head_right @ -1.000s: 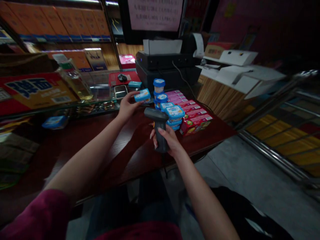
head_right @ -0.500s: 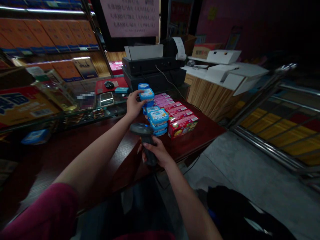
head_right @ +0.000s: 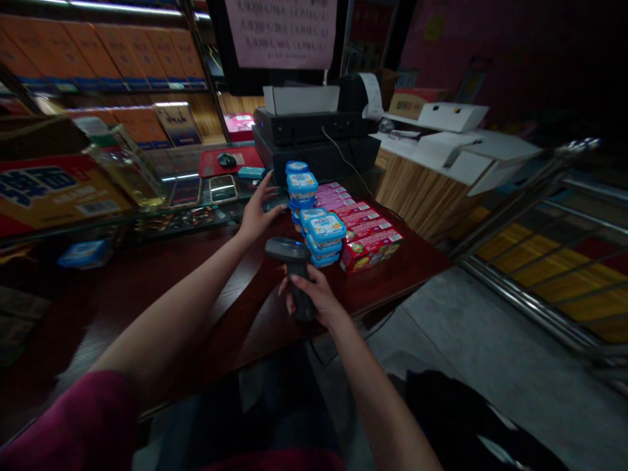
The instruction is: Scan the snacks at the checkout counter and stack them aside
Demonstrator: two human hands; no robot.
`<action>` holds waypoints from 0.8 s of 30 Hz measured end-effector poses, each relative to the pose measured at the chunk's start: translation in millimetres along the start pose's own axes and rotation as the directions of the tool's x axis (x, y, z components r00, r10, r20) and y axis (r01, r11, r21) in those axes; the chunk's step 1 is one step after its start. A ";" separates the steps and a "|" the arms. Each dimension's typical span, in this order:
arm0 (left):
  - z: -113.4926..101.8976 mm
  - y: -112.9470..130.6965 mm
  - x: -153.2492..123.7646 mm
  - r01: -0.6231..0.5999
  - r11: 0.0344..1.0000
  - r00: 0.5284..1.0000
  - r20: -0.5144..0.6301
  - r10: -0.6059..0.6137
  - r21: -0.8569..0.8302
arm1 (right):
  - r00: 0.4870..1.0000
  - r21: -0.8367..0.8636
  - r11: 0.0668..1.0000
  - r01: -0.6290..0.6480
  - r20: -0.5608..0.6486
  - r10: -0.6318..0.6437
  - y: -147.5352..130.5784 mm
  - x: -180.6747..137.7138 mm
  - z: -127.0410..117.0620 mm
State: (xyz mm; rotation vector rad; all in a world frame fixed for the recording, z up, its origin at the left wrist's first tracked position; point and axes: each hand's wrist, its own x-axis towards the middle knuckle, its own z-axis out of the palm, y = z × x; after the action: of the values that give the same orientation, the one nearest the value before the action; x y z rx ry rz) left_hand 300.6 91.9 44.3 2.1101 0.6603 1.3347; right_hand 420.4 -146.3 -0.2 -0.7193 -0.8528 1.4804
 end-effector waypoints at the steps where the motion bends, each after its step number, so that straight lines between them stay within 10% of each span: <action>1: -14.3 -1.6 -12.1 0.011 0.999 1.000 -0.013 -0.010 0.041 | 1.000 -0.004 1.000 0.000 0.009 0.000 0.7 5.0 5.8; 7: -135.4 -21.4 -118.5 0.175 0.889 0.977 -0.188 -0.103 0.422 | 0.992 -0.023 0.998 -0.063 0.110 0.065 24.5 62.2 54.8; 13: -251.3 -40.9 -189.8 0.510 0.668 0.806 -0.573 -0.150 0.542 | 0.959 -0.061 0.985 -0.164 0.225 0.174 72.7 124.9 107.5; 20: -303.3 -88.0 -197.5 0.727 0.540 0.615 -0.752 -0.237 0.425 | 0.922 -0.148 0.964 -0.222 0.291 0.257 97.2 160.2 142.8; 24: -317.8 -110.2 -204.8 0.684 0.588 0.651 -0.725 -0.224 0.433 | 0.915 -0.158 0.965 -0.209 0.317 0.251 95.8 158.2 139.7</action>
State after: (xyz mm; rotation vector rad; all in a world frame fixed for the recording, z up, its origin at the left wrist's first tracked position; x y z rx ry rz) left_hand -81.8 97.0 -49.8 1.6636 2.1533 1.5610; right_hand 238.0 -3.3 1.2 -0.6844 -1.1559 1.8086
